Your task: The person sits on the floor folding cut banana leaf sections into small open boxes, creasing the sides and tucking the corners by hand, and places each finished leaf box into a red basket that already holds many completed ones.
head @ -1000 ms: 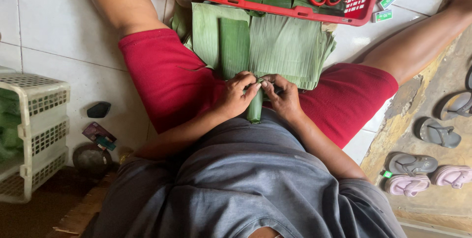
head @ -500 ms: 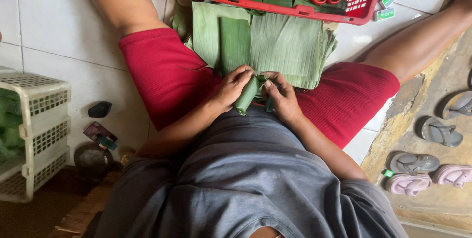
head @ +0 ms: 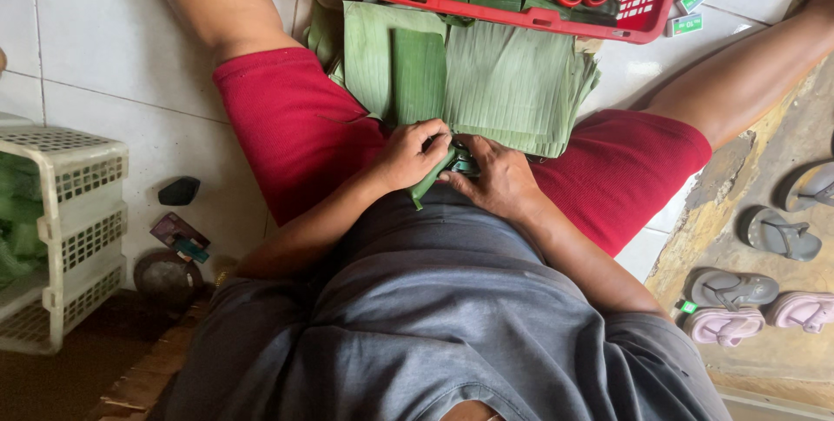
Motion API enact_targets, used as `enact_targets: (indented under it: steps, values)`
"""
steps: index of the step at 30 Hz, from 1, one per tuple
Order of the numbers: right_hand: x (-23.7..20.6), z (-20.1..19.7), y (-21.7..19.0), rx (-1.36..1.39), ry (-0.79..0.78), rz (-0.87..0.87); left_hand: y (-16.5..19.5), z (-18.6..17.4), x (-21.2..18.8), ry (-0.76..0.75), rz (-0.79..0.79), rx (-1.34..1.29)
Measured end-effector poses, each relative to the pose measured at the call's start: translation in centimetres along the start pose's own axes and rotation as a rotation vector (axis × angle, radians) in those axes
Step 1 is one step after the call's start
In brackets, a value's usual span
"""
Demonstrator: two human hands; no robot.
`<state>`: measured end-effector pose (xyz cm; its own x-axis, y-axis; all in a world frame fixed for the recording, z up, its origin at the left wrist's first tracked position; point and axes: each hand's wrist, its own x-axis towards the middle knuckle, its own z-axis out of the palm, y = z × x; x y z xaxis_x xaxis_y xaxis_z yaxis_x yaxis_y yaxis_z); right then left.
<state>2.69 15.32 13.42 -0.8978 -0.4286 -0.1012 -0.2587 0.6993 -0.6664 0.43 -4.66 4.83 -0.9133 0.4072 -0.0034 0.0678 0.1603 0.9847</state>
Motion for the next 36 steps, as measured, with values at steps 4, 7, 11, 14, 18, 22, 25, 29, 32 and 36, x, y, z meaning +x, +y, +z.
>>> enact_targets:
  steps: [4, 7, 11, 14, 18, 22, 25, 29, 32, 36]
  values:
    - [-0.2, 0.8, 0.9, -0.13, 0.051, -0.088, 0.7, -0.3, 0.3, 0.001, 0.052, 0.041]
    - [-0.5, 1.8, 2.1, -0.15, -0.007, -0.061, 0.7, -0.3, 0.3, -0.035, 0.019, 0.032]
    - [-0.7, 3.0, 3.0, -0.129, 0.049, -0.112, -0.4, 0.0, 0.0, -0.099, -0.066, 0.055]
    - [-0.5, 3.1, 2.8, -0.102, -0.018, -0.007, -1.9, 0.2, -0.2, -0.131, -0.093, 0.015]
    - [-0.1, 1.8, 2.3, 0.105, 0.009, -0.036, -3.9, -0.6, -0.5, -0.067, -0.113, -0.156]
    - [0.9, 0.1, 2.7, 0.208, 0.052, 0.142, -4.7, -9.2, -2.4, -0.031, -0.552, -1.086]
    - [1.7, -0.8, 3.3, 0.044, 0.098, 0.194, -2.3, -19.2, -6.9, 0.471, -0.281, -1.146]
    - [2.4, -0.7, 3.8, -0.011, 0.105, 0.258, 3.9, -29.8, -13.8, 0.992, 0.402, -1.094]
    - [2.7, 0.3, 4.0, 0.017, 0.12, 0.259, 5.7, -29.5, -14.0, 1.231, 0.422, -0.844]
    - [2.8, 1.9, 4.5, 0.09, 0.159, 0.268, 3.7, -20.4, -8.2, 0.845, 0.096, -0.504]
